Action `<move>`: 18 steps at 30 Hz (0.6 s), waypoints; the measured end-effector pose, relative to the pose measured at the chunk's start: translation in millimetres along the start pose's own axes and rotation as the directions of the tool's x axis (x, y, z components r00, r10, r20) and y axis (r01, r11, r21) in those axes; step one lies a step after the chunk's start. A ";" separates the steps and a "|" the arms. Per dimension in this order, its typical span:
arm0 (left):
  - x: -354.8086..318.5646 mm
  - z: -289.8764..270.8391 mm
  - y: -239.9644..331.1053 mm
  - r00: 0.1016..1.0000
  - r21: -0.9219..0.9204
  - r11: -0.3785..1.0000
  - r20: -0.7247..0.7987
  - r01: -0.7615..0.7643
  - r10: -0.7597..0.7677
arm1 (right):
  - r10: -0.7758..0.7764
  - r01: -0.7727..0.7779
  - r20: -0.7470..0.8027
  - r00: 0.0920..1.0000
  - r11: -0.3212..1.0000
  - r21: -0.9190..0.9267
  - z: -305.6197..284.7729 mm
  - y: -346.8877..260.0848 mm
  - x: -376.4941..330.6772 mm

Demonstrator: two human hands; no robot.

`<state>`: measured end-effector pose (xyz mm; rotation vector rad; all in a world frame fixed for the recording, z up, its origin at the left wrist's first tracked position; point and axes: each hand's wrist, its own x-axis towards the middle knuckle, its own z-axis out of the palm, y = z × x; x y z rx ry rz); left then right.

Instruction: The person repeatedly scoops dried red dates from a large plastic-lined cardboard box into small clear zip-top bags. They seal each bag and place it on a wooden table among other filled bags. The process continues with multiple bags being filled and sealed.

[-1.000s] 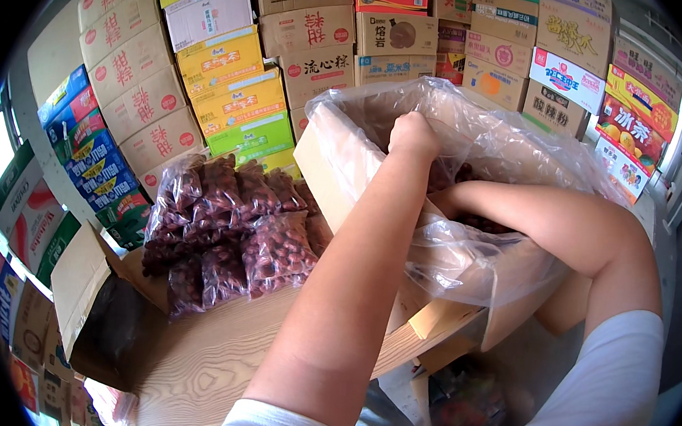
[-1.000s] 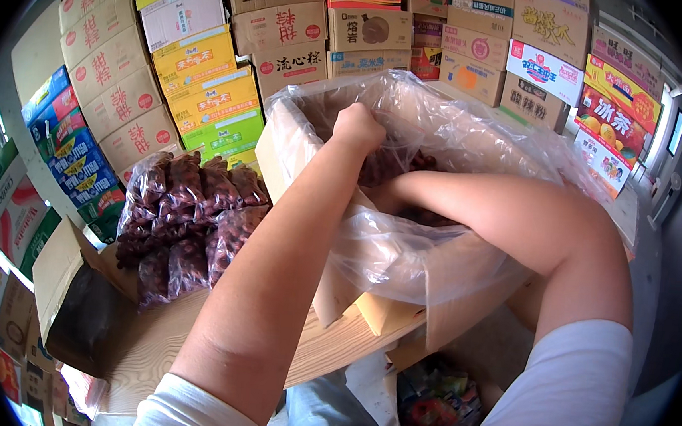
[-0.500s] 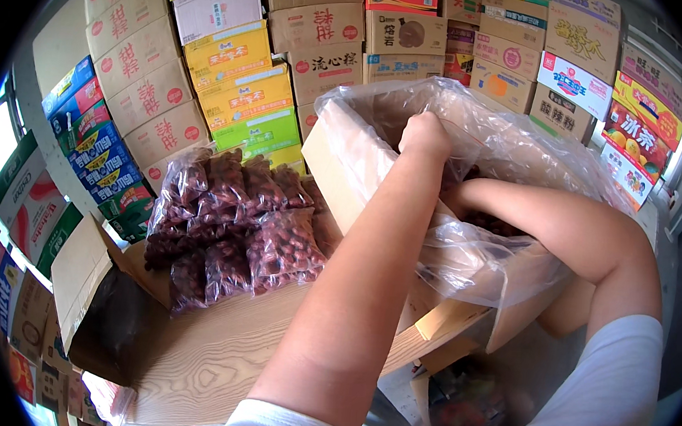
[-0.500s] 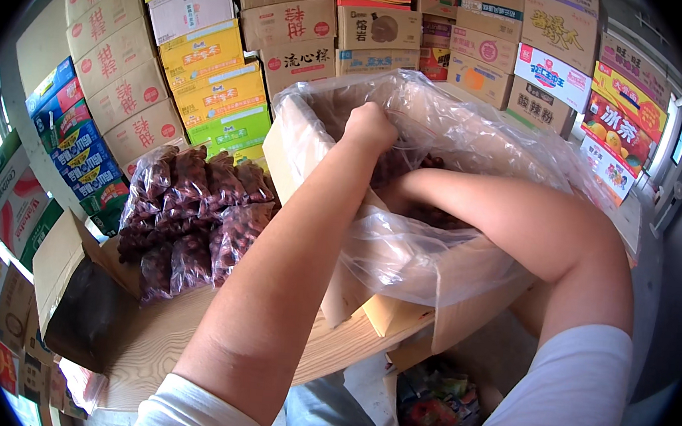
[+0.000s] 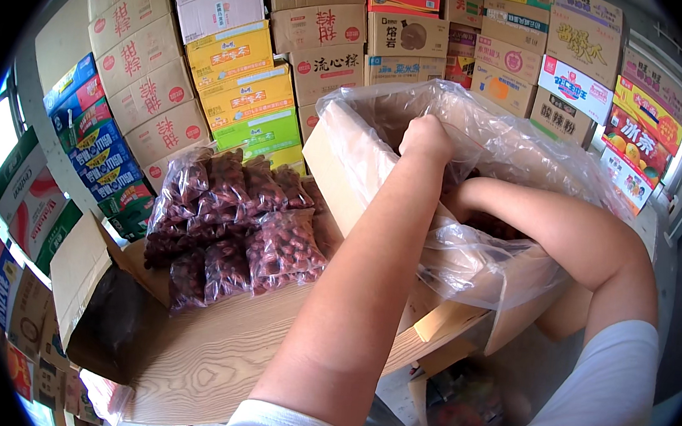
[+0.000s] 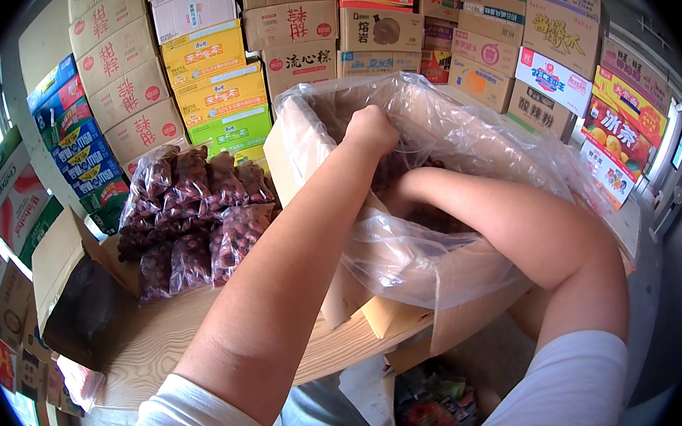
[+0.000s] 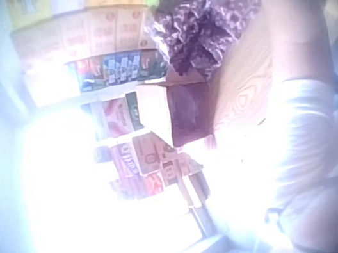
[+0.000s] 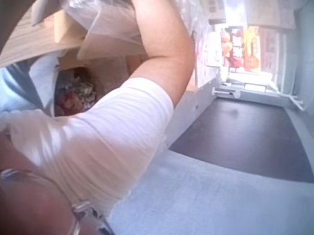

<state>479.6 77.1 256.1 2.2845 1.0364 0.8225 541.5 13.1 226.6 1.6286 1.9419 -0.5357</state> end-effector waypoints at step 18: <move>-3.4 0.8 6.5 0.999 -0.040 0.998 0.032 0.043 -0.042 | -0.068 0.077 0.151 0.986 0.996 -0.055 60.1 96.6 60.6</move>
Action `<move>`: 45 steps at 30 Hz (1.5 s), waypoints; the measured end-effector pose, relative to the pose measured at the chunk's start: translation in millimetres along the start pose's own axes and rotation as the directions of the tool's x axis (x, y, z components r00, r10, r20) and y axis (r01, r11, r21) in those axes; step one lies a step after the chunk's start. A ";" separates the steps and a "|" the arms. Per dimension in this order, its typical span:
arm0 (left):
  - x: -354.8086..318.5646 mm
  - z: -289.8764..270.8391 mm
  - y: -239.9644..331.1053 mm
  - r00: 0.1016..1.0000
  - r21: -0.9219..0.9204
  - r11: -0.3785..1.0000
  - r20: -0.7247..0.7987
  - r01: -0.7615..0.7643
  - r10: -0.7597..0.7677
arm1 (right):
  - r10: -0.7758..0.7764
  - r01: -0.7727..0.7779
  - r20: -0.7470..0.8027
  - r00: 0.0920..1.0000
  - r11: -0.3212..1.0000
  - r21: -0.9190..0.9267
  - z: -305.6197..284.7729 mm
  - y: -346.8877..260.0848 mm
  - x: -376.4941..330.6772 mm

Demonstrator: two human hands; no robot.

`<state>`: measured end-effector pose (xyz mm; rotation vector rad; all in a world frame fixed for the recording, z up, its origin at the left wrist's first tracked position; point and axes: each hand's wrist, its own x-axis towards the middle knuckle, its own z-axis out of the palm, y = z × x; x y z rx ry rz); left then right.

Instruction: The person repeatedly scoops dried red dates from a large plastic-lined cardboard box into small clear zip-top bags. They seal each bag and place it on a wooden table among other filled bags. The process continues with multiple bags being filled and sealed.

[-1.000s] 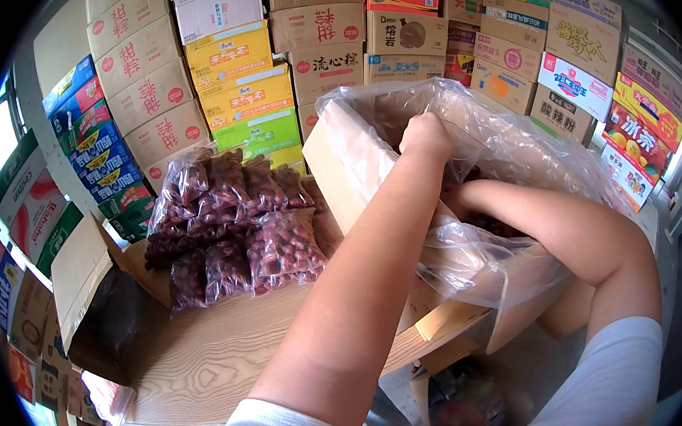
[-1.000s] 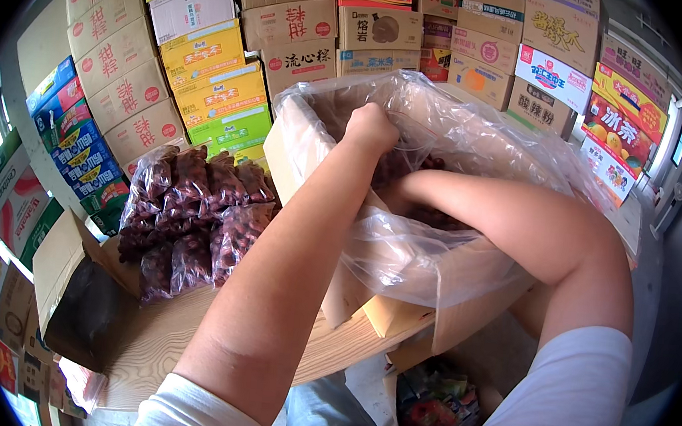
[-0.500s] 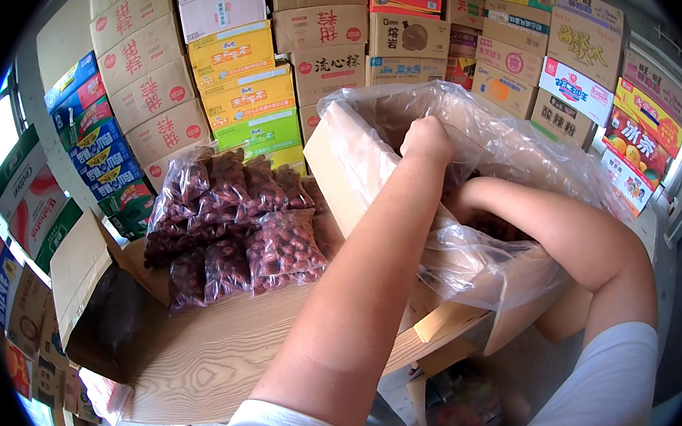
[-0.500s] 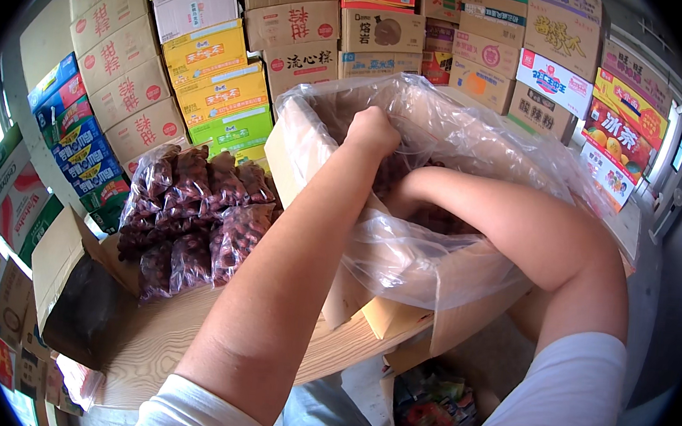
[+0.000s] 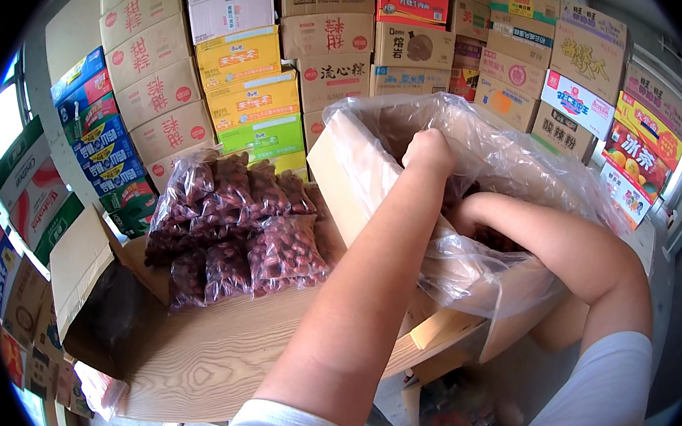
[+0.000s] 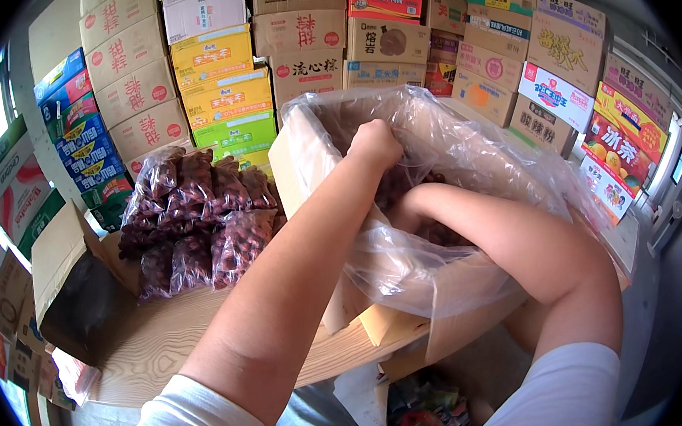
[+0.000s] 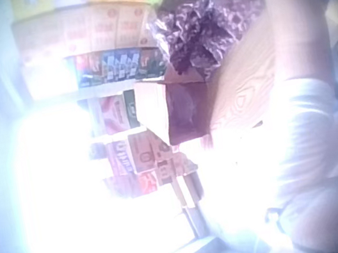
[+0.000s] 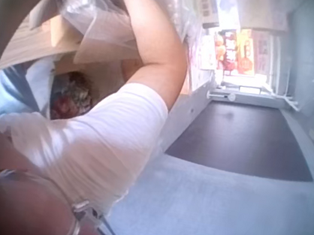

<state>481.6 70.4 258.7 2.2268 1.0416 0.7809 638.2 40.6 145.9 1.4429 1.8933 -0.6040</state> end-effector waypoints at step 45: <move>-6.3 -8.7 -1.1 0.998 0.033 0.998 0.036 0.049 -0.050 | 0.110 -0.155 0.118 0.987 0.846 0.509 -48.4 -91.6 -74.4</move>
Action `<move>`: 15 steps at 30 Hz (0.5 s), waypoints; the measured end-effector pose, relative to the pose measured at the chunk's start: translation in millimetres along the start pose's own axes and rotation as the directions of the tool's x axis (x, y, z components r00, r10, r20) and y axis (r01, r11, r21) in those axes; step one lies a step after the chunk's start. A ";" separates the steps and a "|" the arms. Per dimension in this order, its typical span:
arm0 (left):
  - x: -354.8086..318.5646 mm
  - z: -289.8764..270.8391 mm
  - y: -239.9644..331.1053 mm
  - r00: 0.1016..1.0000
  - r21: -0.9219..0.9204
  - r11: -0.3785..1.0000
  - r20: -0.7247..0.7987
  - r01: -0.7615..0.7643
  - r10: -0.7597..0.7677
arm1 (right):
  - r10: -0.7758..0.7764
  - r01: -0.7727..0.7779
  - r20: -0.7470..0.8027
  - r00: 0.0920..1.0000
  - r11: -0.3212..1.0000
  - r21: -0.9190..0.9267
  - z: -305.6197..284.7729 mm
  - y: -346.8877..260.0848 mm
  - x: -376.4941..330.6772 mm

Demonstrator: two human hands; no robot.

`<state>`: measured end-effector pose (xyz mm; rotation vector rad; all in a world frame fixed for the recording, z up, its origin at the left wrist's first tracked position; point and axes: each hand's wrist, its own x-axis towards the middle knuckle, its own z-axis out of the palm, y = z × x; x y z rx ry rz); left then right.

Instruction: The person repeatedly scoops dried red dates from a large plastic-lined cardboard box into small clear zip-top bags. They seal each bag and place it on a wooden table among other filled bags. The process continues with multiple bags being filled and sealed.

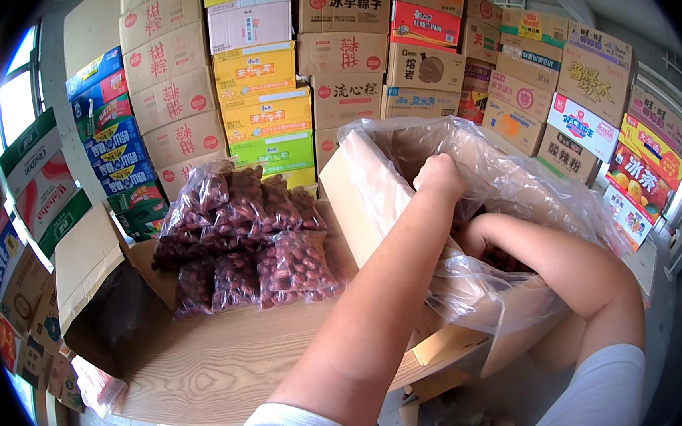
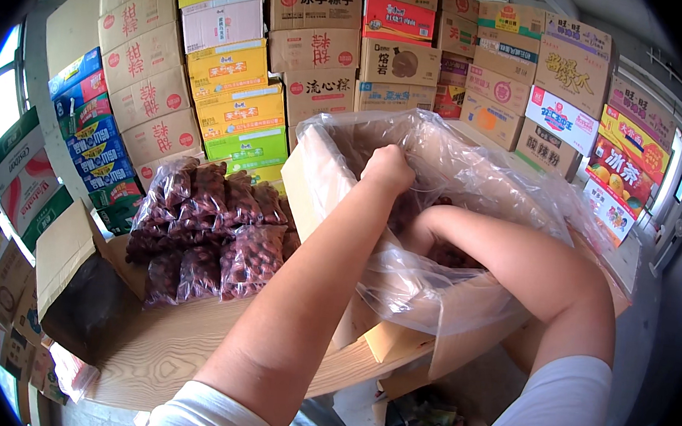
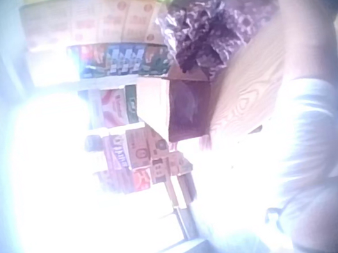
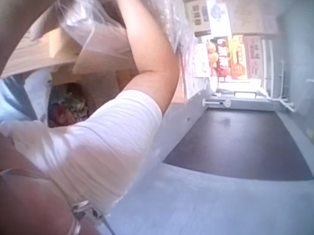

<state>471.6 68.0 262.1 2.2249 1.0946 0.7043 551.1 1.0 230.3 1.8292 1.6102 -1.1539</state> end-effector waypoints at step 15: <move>-0.7 2.7 5.2 1.000 -0.007 1.000 -0.011 -0.009 0.009 | -0.009 -0.014 0.179 0.984 0.991 0.130 -2.3 39.8 38.9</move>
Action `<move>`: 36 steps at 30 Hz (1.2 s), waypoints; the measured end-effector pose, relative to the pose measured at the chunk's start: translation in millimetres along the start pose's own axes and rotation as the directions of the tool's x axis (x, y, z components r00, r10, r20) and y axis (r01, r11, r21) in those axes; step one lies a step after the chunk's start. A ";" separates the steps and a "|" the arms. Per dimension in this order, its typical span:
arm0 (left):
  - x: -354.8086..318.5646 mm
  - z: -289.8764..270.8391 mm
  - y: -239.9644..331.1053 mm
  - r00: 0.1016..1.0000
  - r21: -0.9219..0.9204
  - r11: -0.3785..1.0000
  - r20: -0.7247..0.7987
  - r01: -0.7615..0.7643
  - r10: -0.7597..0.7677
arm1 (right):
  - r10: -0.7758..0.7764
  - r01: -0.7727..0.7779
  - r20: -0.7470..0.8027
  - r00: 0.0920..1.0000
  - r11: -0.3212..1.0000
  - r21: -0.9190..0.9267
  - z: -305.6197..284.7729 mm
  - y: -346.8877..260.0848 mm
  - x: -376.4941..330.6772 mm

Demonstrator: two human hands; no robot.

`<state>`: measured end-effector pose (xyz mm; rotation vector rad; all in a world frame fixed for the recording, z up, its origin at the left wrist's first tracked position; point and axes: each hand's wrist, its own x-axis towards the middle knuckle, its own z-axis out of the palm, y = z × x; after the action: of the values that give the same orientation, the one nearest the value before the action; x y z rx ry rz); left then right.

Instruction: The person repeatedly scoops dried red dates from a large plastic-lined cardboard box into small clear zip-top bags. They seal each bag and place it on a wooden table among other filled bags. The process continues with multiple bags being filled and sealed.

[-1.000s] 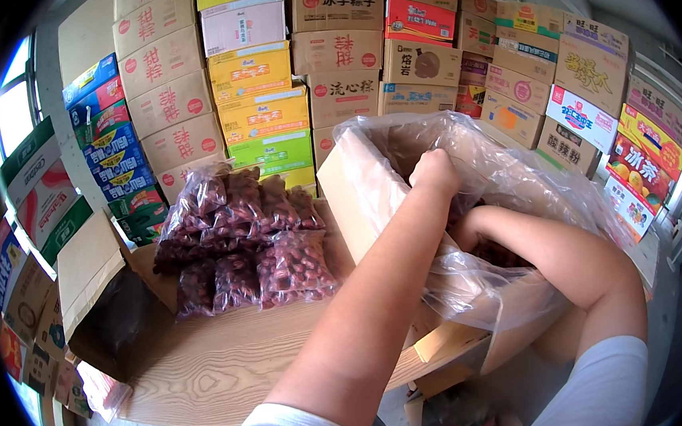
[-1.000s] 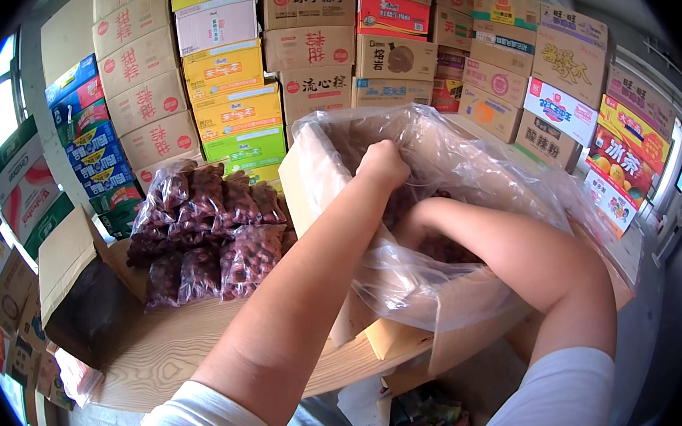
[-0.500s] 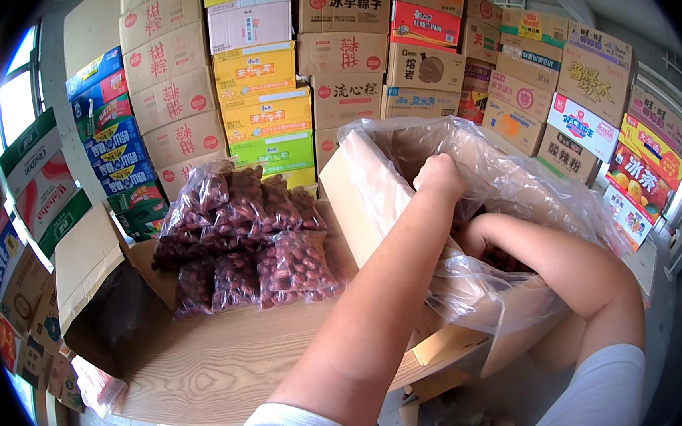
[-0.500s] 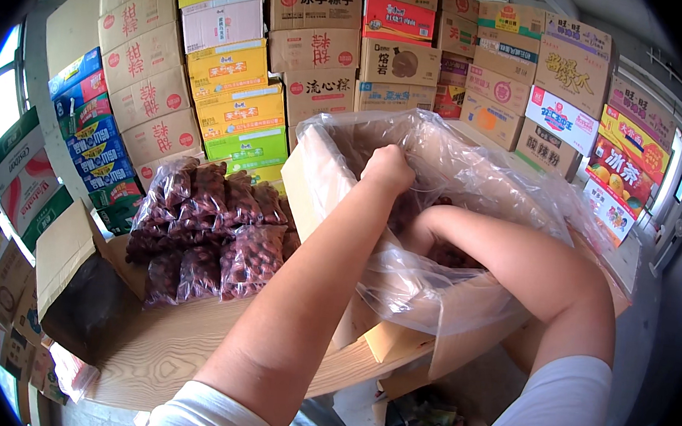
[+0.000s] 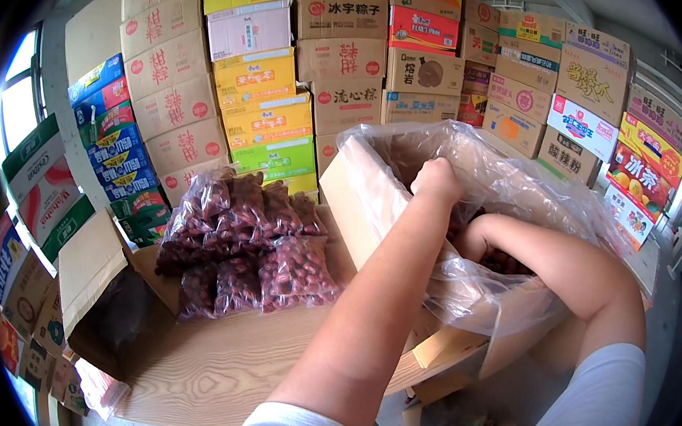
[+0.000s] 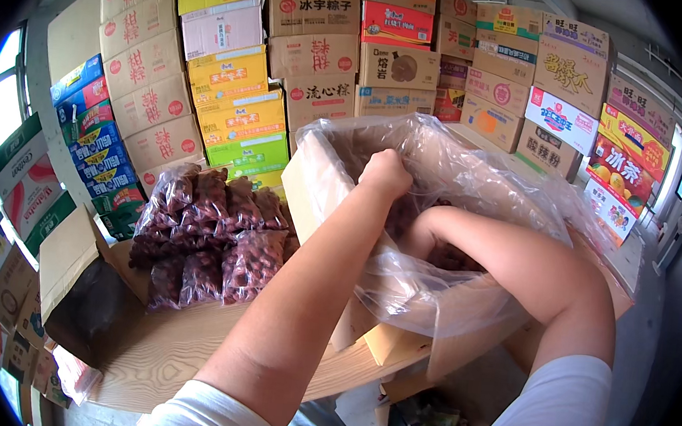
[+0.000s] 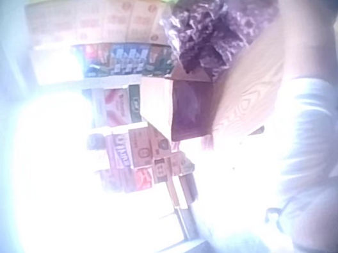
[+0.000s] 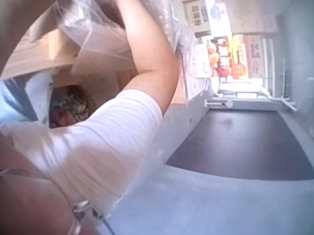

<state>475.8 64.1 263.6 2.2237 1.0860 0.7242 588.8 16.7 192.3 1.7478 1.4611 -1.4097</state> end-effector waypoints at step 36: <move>22.8 19.0 -15.3 0.989 0.043 0.991 -0.066 -0.127 0.130 | -0.161 0.165 -0.107 0.981 0.986 0.033 -0.2 -13.2 -58.7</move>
<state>492.7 86.2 245.0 2.3337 1.0033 0.8470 582.0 -4.5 248.2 1.7856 1.6744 -1.4594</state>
